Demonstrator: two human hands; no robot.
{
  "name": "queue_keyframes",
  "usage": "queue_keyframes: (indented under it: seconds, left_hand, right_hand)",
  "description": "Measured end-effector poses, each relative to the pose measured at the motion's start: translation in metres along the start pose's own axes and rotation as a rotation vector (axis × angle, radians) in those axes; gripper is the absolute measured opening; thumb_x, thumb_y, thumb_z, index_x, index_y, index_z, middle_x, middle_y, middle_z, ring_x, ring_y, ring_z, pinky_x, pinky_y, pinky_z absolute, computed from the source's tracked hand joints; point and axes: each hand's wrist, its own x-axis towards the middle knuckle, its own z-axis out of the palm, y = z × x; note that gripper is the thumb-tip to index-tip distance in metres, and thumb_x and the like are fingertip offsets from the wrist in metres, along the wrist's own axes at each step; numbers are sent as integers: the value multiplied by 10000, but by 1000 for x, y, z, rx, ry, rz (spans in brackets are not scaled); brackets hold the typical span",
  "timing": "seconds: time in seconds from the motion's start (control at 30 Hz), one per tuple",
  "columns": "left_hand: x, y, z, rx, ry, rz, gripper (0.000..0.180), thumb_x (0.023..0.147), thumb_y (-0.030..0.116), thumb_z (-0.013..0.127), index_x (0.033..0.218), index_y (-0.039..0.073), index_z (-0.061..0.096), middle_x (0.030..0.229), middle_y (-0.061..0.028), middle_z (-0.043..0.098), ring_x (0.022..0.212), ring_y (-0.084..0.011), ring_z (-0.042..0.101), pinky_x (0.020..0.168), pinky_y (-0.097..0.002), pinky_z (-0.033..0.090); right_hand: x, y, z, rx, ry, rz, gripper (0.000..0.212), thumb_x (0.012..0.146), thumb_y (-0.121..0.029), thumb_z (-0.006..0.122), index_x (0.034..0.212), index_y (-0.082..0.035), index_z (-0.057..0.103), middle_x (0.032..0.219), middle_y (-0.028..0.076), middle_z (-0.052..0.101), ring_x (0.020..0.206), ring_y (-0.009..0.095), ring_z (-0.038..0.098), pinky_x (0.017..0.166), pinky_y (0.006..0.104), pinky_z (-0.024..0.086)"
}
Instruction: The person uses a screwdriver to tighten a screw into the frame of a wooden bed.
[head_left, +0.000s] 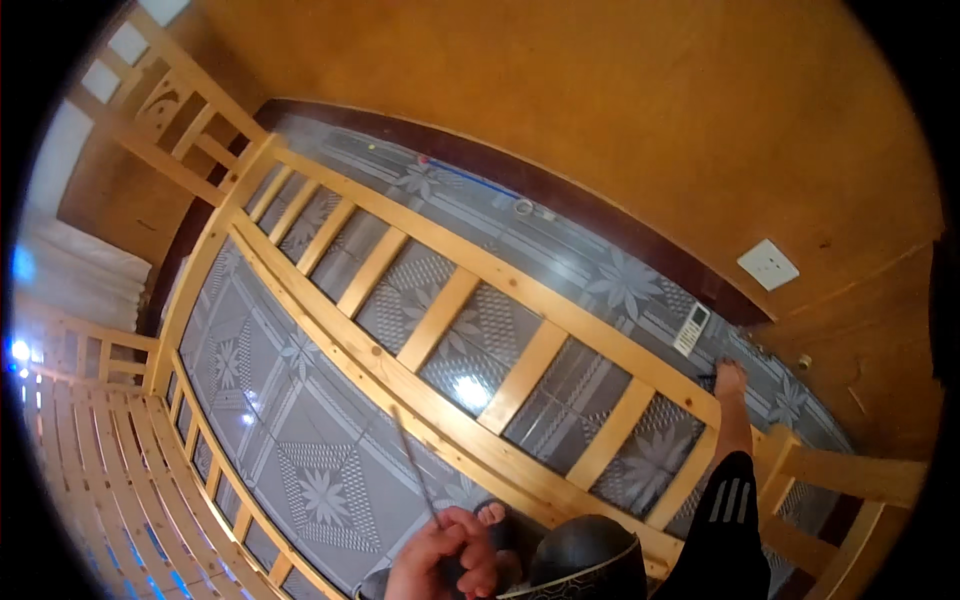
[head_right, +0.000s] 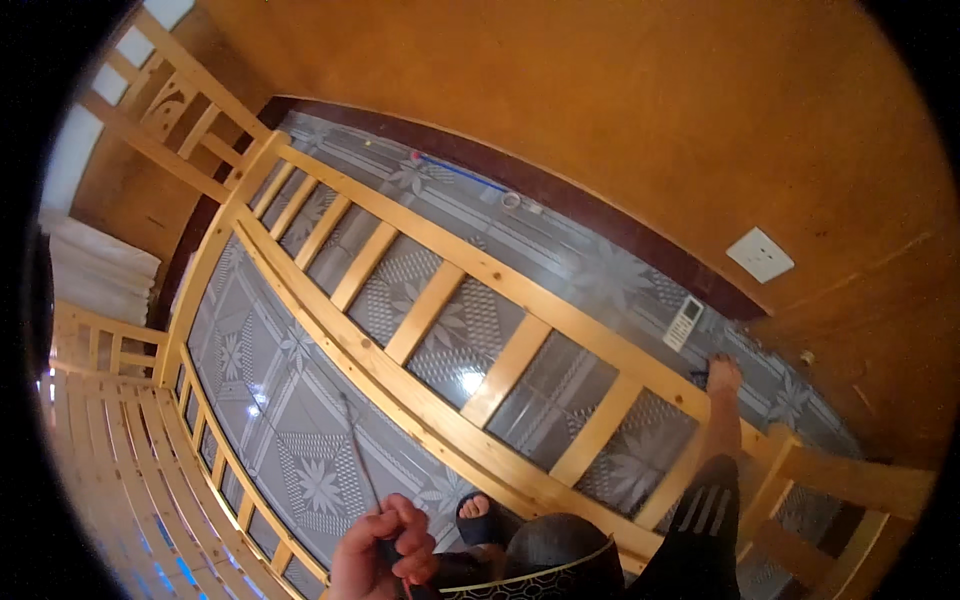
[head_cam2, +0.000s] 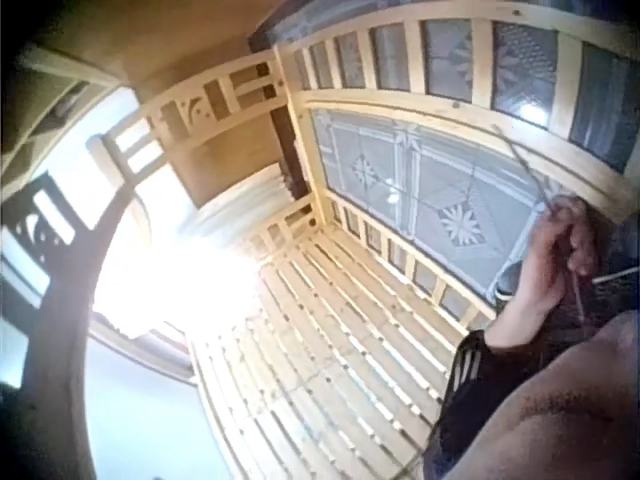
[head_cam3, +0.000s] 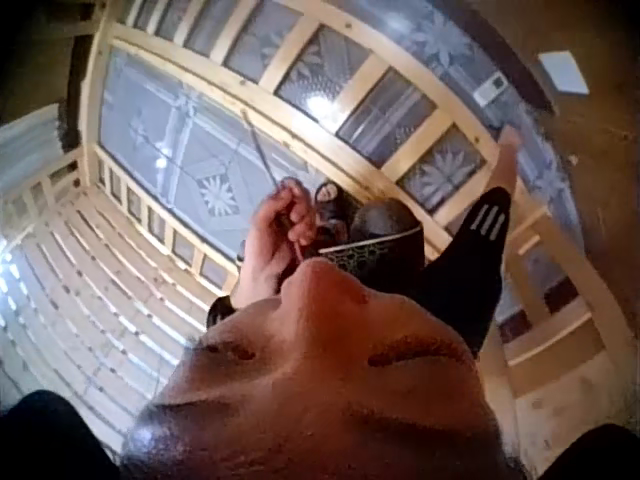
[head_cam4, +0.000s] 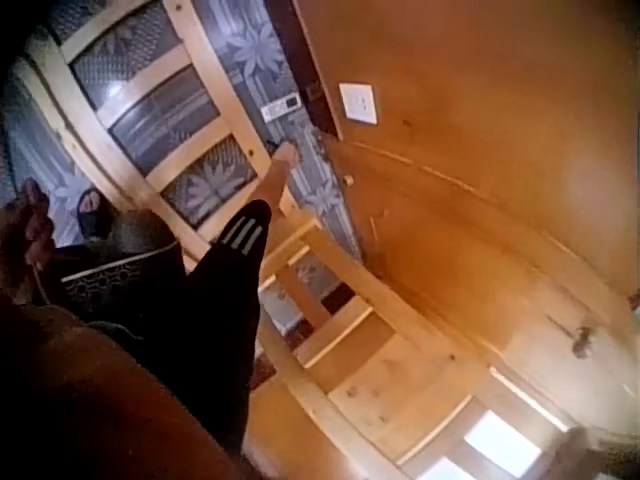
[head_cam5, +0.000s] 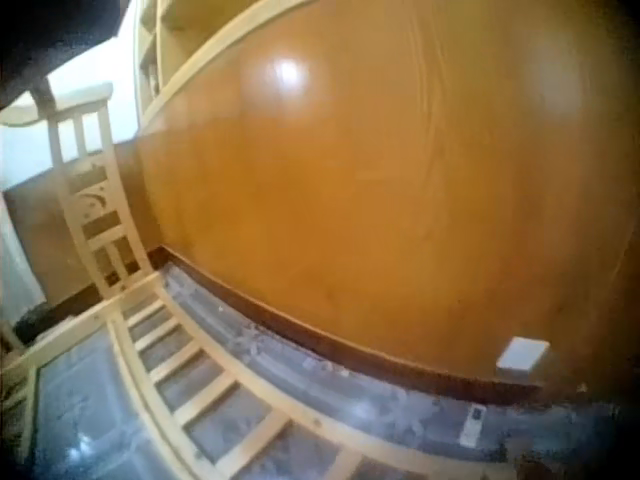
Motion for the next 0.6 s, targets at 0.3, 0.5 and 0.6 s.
queue_keyframes:
  seconds: [0.3, 0.5, 0.6]
  left_hand:
    - [-17, 1, -19, -109, 44, 111, 138, 897, 200, 480, 896, 64, 454, 682, -15, 388, 518, -116, 387, 496, -254, 394]
    - [-24, -17, -11, -145, 27, 84, 134, 896, 188, 480, 911, 55, 469, 682, -14, 387, 520, -119, 384, 501, -256, 393]
    - [-33, -22, 0, -161, 6, 102, 132, 894, 182, 482, 915, 52, 473, 677, -13, 379, 515, -122, 376, 505, -257, 391]
  right_hand:
    - [14, -56, -29, 438, 81, 362, 305, 861, -200, 512, 1123, -44, 495, 1102, 167, 552, 992, 366, 543, 850, 448, 449]
    - [59, -100, -32, 571, 8, 471, 582, 805, -419, 591, 1118, 55, 465, 1118, 240, 559, 1004, 380, 570, 844, 447, 468]
    - [57, -117, -43, 609, -145, 384, 668, 779, -452, 615, 1110, 104, 449, 1097, 249, 565, 1001, 377, 578, 846, 445, 470]
